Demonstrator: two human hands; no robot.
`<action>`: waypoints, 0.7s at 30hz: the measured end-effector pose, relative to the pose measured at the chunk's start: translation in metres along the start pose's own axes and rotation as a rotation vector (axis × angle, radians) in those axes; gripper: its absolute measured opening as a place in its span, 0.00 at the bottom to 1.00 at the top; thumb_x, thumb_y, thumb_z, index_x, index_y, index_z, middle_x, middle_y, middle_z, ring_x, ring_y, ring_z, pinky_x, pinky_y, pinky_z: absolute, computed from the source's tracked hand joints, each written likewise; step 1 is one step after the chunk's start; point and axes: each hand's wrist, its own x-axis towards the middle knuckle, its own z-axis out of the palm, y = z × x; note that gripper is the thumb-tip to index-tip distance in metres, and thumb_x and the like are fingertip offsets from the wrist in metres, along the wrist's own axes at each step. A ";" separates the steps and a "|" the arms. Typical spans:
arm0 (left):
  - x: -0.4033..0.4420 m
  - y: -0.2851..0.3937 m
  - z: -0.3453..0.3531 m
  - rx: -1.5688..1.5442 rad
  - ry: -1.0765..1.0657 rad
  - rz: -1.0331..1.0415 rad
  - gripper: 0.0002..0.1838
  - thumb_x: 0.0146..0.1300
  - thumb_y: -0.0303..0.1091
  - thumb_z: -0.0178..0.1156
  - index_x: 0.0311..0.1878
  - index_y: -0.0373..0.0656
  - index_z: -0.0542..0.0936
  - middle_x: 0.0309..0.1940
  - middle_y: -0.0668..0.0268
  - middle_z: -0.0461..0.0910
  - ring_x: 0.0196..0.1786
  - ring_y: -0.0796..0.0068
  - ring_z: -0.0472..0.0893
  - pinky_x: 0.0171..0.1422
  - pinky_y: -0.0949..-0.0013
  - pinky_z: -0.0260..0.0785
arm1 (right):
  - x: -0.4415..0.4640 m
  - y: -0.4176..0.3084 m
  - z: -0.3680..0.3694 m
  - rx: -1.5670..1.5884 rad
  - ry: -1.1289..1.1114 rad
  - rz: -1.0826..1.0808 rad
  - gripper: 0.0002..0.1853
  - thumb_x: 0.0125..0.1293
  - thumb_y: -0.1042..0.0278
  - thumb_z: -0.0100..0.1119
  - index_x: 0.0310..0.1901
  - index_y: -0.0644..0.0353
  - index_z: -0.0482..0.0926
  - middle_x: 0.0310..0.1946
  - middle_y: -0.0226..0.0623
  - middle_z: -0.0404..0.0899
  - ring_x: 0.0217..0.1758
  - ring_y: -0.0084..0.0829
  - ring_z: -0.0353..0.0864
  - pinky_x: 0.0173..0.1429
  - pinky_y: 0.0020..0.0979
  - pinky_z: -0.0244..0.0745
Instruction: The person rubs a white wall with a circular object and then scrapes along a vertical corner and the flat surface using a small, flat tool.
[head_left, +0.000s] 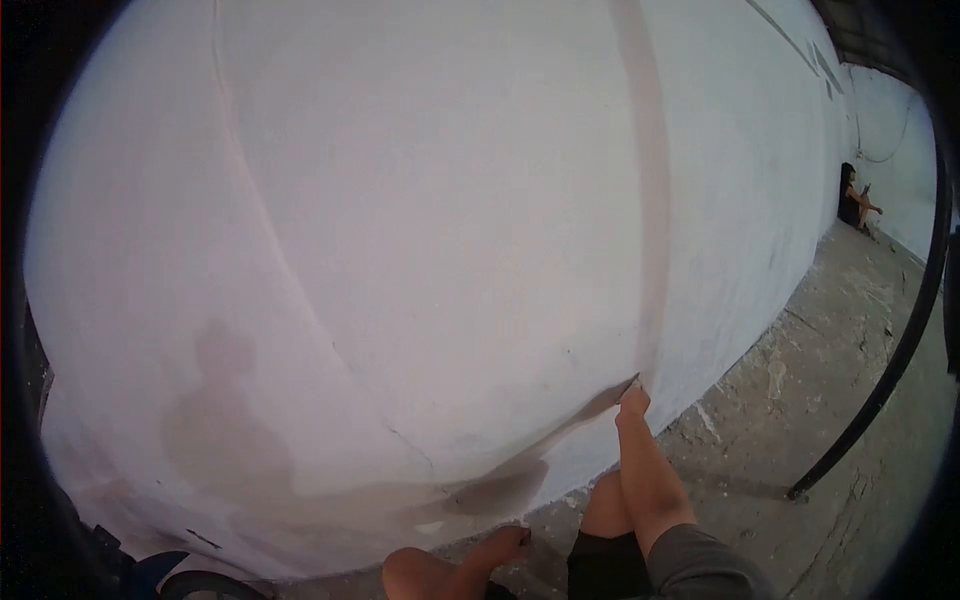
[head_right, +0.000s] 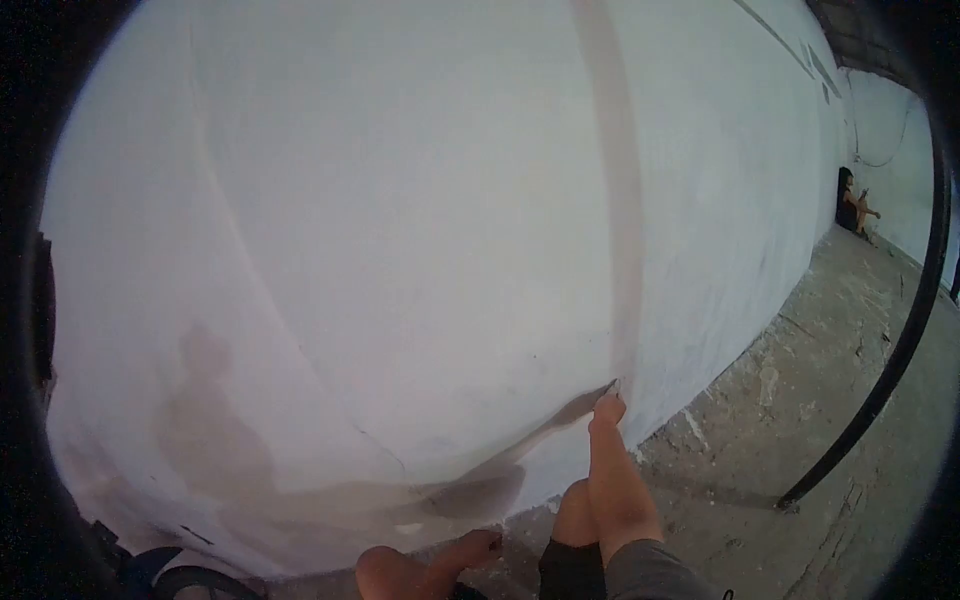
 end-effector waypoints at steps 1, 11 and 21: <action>0.006 -0.005 0.004 -0.009 -0.011 -0.005 0.13 0.57 0.39 0.57 0.37 0.38 0.79 0.38 0.48 0.80 0.45 0.45 0.80 0.49 0.51 0.71 | 0.006 0.001 0.001 -0.023 0.007 0.020 0.26 0.76 0.53 0.47 0.60 0.70 0.76 0.54 0.50 0.81 0.53 0.41 0.81 0.55 0.34 0.75; 0.018 0.022 -0.011 -0.033 -0.014 -0.018 0.14 0.55 0.34 0.57 0.41 0.36 0.81 0.39 0.46 0.82 0.45 0.44 0.81 0.51 0.49 0.72 | 0.023 0.019 0.007 -0.126 0.155 -0.003 0.24 0.76 0.58 0.48 0.65 0.66 0.73 0.62 0.47 0.76 0.60 0.38 0.78 0.57 0.32 0.75; 0.034 0.042 -0.042 -0.065 0.034 0.076 0.10 0.58 0.36 0.57 0.37 0.39 0.79 0.37 0.48 0.78 0.45 0.44 0.79 0.50 0.47 0.72 | 0.041 0.016 0.005 0.016 0.175 -0.124 0.24 0.77 0.59 0.49 0.65 0.69 0.72 0.61 0.42 0.76 0.59 0.36 0.76 0.61 0.31 0.70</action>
